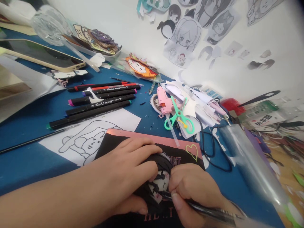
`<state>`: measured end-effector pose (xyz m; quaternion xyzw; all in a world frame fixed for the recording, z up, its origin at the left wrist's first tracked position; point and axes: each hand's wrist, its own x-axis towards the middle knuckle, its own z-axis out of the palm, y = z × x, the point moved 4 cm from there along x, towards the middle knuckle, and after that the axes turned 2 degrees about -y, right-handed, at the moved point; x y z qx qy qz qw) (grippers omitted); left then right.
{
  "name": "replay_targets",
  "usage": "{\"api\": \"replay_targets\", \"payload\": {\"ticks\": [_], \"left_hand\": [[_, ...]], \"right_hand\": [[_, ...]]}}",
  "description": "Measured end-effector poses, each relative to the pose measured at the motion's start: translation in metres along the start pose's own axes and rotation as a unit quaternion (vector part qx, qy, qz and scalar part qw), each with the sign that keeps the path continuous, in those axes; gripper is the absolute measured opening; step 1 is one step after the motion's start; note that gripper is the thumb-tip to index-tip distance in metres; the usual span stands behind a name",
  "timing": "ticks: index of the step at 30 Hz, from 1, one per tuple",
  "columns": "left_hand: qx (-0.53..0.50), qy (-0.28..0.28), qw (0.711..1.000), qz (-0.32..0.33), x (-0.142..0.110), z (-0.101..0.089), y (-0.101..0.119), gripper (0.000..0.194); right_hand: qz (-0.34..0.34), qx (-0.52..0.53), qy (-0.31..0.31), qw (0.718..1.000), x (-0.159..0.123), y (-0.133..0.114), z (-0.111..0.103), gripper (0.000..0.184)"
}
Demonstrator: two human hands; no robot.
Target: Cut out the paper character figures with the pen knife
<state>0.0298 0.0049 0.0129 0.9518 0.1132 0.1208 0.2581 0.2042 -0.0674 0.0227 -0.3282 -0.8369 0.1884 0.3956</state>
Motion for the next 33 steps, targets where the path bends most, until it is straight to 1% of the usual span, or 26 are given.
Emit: {"api": "replay_targets", "payload": {"ticks": [5, 9, 12, 18, 22, 26, 29, 33], "left_hand": [[0.002, 0.016, 1.0, -0.006, 0.0, -0.001, 0.003, 0.041], [0.007, 0.021, 1.0, -0.015, 0.001, -0.001, 0.004, 0.045], [0.006, 0.015, 1.0, -0.006, 0.001, -0.001, 0.002, 0.043], [0.007, 0.009, 1.0, -0.002, 0.001, -0.001, 0.001, 0.039], [0.009, 0.007, 1.0, -0.003, 0.0, -0.001, 0.001, 0.039], [0.011, 0.003, 1.0, 0.004, 0.0, 0.001, 0.0, 0.041], [0.013, 0.003, 1.0, 0.005, 0.0, 0.002, 0.0, 0.039], [0.014, 0.002, 1.0, 0.0, 0.0, 0.0, 0.001, 0.038]], "right_hand": [[0.014, -0.019, 0.012, 1.0, 0.004, -0.004, -0.003, 0.029], [0.009, -0.05, -0.007, 0.999, 0.012, -0.008, -0.006, 0.031], [-0.003, -0.063, -0.017, 0.998, 0.014, -0.009, -0.007, 0.031], [0.034, -0.041, -0.025, 0.998, 0.005, -0.005, -0.007, 0.034], [0.031, -0.033, -0.022, 0.999, 0.001, -0.003, -0.005, 0.031], [0.026, -0.036, -0.003, 0.999, 0.004, -0.004, -0.006, 0.031], [0.035, -0.035, -0.019, 0.999, 0.007, -0.005, -0.006, 0.034], [0.033, -0.063, -0.018, 0.997, 0.009, -0.007, -0.007, 0.035]]}}
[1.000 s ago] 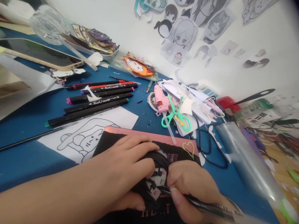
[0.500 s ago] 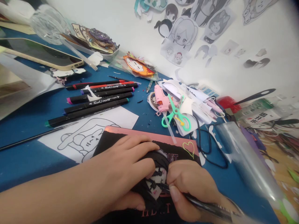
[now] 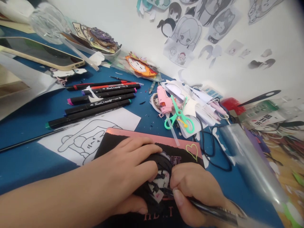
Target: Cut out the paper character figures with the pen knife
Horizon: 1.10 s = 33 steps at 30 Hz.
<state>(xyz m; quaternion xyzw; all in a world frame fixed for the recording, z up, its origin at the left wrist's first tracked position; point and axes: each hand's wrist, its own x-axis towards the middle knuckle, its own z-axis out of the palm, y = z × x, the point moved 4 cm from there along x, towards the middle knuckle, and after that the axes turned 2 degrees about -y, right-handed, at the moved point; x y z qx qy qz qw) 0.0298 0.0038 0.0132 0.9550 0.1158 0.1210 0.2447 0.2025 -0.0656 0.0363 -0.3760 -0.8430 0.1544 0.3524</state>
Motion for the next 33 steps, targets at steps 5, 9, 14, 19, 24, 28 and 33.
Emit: {"api": "replay_targets", "payload": {"ticks": [5, 9, 14, 19, 24, 28, 33], "left_hand": [[-0.006, 0.006, 1.0, -0.004, 0.002, -0.001, 0.001, 0.037], [-0.021, 0.013, 1.0, -0.017, 0.003, -0.001, 0.0, 0.036], [-0.026, 0.002, 1.0, -0.008, 0.004, 0.0, 0.0, 0.031], [-0.027, 0.01, 0.999, -0.017, 0.003, -0.002, 0.0, 0.031], [-0.025, 0.002, 1.0, -0.008, 0.001, -0.002, 0.002, 0.03], [-0.024, 0.006, 1.0, -0.013, 0.001, -0.002, 0.001, 0.033], [-0.029, -0.005, 1.0, -0.005, 0.0, -0.001, 0.001, 0.03]], "right_hand": [[0.004, 0.002, -0.001, 1.0, -0.003, 0.0, 0.0, 0.035], [0.004, 0.01, 0.007, 1.0, -0.006, 0.003, 0.002, 0.032], [-0.006, 0.03, 0.026, 0.999, -0.008, 0.005, 0.004, 0.029], [-0.008, 0.042, 0.0, 0.999, -0.011, 0.006, 0.005, 0.029], [-0.012, 0.041, -0.011, 0.999, -0.012, 0.006, 0.005, 0.028], [-0.011, 0.032, -0.013, 0.999, -0.013, 0.005, 0.004, 0.03], [-0.011, 0.045, -0.009, 0.999, -0.011, 0.005, 0.005, 0.027]]}}
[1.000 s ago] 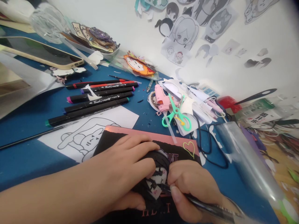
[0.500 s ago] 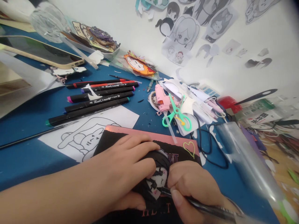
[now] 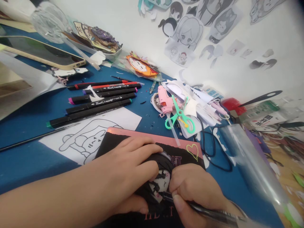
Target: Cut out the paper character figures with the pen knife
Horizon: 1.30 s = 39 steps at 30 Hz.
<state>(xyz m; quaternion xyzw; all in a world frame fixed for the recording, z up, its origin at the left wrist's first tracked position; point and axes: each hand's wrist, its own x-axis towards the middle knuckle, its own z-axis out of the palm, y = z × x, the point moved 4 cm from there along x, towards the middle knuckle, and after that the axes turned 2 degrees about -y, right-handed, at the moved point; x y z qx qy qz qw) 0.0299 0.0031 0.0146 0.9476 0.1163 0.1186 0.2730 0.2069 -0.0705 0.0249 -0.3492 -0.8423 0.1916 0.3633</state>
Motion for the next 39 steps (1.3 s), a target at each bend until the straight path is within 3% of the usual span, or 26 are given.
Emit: {"api": "replay_targets", "payload": {"ticks": [6, 28, 39], "left_hand": [[0.0, 0.024, 0.999, -0.022, 0.001, -0.0015, 0.0018, 0.04], [-0.002, 0.016, 1.0, 0.0, 0.0024, -0.0017, -0.0022, 0.032], [0.005, 0.023, 0.999, -0.023, 0.0018, -0.0006, 0.0025, 0.037]], "right_hand": [[-0.003, 0.002, 0.011, 1.0, 0.0011, -0.0004, 0.0006, 0.028], [0.007, -0.008, 0.014, 1.0, 0.0001, -0.0004, -0.0023, 0.031], [0.007, -0.002, 0.017, 1.0, -0.0006, 0.0, -0.0015, 0.032]]}}
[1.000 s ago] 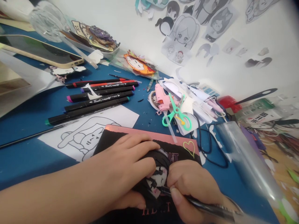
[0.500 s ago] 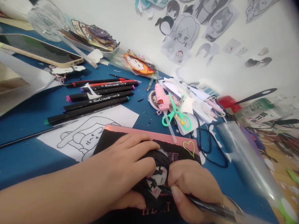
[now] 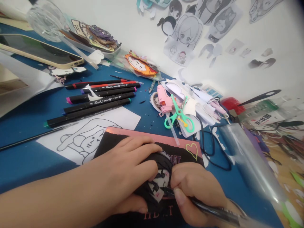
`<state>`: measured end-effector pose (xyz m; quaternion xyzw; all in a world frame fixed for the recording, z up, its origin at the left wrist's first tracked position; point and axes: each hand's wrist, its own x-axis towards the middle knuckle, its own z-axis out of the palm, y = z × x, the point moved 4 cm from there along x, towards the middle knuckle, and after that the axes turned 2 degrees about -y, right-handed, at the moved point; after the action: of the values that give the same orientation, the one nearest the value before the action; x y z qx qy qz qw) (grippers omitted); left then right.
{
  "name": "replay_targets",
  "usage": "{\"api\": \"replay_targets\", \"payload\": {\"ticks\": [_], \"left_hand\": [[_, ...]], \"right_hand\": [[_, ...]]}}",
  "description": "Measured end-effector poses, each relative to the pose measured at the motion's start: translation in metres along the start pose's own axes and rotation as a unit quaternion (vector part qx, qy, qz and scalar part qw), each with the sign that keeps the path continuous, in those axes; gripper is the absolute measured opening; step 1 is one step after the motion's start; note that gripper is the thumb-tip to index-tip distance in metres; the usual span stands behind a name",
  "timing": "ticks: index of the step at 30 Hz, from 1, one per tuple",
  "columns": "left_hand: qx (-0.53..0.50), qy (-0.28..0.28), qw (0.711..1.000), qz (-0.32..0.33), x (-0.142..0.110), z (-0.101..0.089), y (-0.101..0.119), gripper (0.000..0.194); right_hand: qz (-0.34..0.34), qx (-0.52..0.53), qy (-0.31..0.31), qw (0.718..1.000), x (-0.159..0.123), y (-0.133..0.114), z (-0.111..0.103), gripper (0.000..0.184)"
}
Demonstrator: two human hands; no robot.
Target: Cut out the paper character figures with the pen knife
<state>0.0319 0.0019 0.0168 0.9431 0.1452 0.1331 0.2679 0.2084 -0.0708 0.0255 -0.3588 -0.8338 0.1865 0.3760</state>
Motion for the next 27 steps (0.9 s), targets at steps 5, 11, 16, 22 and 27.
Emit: {"api": "replay_targets", "payload": {"ticks": [5, 11, 16, 22, 27], "left_hand": [[0.005, -0.021, 1.0, 0.02, 0.0008, 0.0003, -0.0016, 0.036], [0.025, -0.008, 1.0, 0.017, -0.0003, 0.0006, -0.002, 0.037], [0.024, -0.013, 0.999, 0.037, -0.0007, 0.0019, -0.0037, 0.036], [0.025, -0.009, 0.999, 0.033, -0.0023, 0.0018, -0.0034, 0.036], [0.009, -0.012, 0.999, 0.036, -0.0002, 0.0003, -0.0055, 0.038]], "right_hand": [[-0.001, -0.002, -0.006, 1.0, 0.0, -0.0001, -0.0011, 0.032], [-0.003, 0.016, -0.018, 1.0, 0.0016, -0.0006, -0.0003, 0.033], [-0.011, 0.032, -0.021, 0.999, 0.0006, 0.0009, 0.0012, 0.031], [-0.01, 0.019, -0.022, 1.0, -0.0007, 0.0026, 0.0028, 0.028], [-0.005, 0.016, -0.007, 1.0, 0.0014, -0.0004, -0.0041, 0.028]]}}
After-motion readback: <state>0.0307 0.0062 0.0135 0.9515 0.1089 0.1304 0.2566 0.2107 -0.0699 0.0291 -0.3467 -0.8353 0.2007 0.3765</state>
